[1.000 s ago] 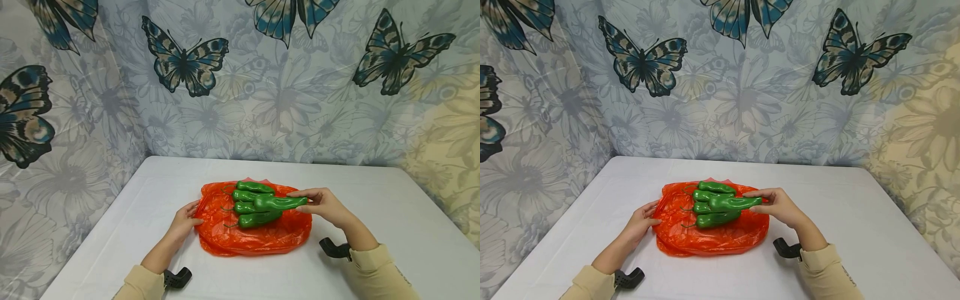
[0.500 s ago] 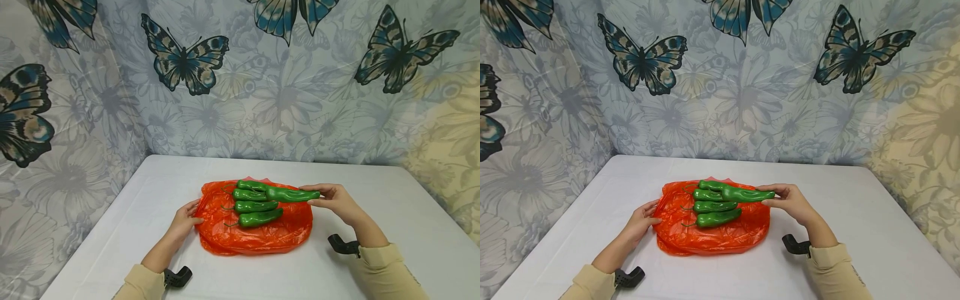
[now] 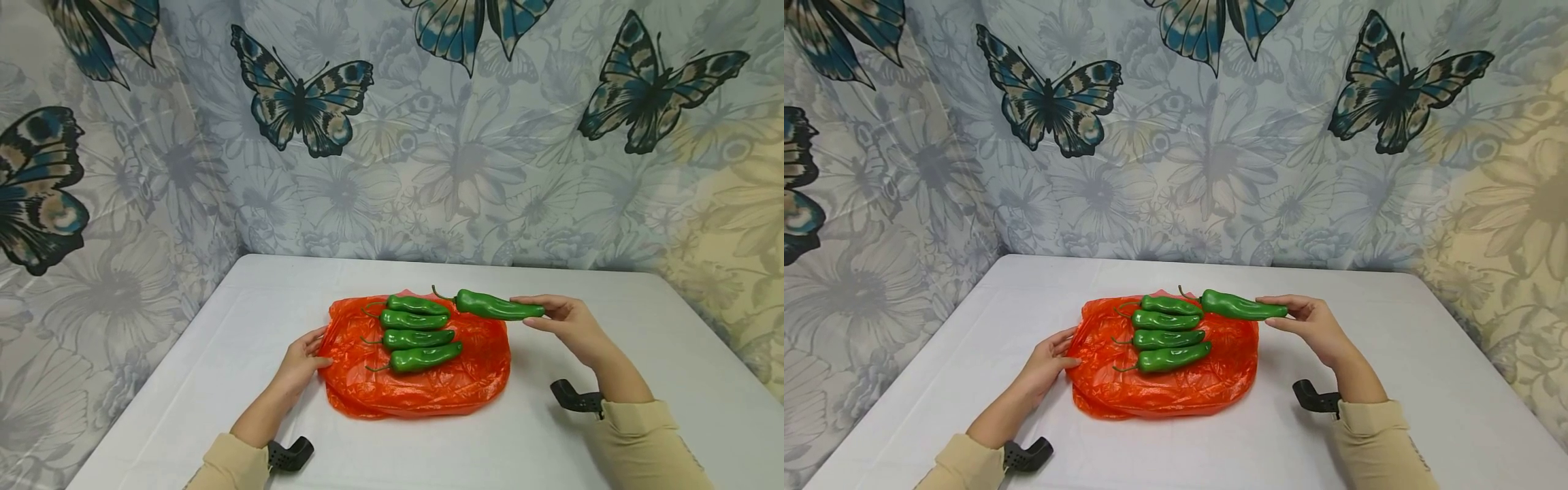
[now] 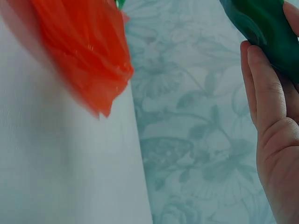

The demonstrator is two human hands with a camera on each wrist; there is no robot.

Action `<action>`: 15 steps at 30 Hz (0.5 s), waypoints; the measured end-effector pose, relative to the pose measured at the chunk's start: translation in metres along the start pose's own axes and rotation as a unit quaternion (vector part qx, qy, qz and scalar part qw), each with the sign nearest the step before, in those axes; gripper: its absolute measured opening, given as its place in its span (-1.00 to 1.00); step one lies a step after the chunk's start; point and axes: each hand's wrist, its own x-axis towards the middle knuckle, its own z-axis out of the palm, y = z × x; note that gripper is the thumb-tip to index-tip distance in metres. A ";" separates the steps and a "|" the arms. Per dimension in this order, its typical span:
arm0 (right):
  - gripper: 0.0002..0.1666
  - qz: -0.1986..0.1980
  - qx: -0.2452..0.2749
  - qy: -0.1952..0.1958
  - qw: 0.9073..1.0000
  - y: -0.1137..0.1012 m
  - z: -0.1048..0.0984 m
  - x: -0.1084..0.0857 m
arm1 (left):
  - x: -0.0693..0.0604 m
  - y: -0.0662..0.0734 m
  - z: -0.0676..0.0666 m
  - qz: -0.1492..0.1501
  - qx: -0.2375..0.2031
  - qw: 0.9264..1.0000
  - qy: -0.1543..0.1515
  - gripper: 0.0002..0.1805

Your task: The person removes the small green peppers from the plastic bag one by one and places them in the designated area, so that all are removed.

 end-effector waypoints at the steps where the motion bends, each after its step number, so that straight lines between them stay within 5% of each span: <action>1: -0.57 0.002 -0.002 0.003 1.000 0.000 -0.001 0.000 | 0.000 0.000 0.000 0.000 0.000 1.000 0.000 -0.30; 11: -0.54 0.029 -0.018 0.018 0.999 0.006 -0.012 -0.004 | 0.001 -0.002 0.000 0.002 0.002 1.000 0.001 -0.31; 15: -0.57 0.026 0.028 0.023 0.999 0.012 -0.015 -0.003 | 0.000 -0.001 0.000 0.001 0.001 1.000 0.003 -0.30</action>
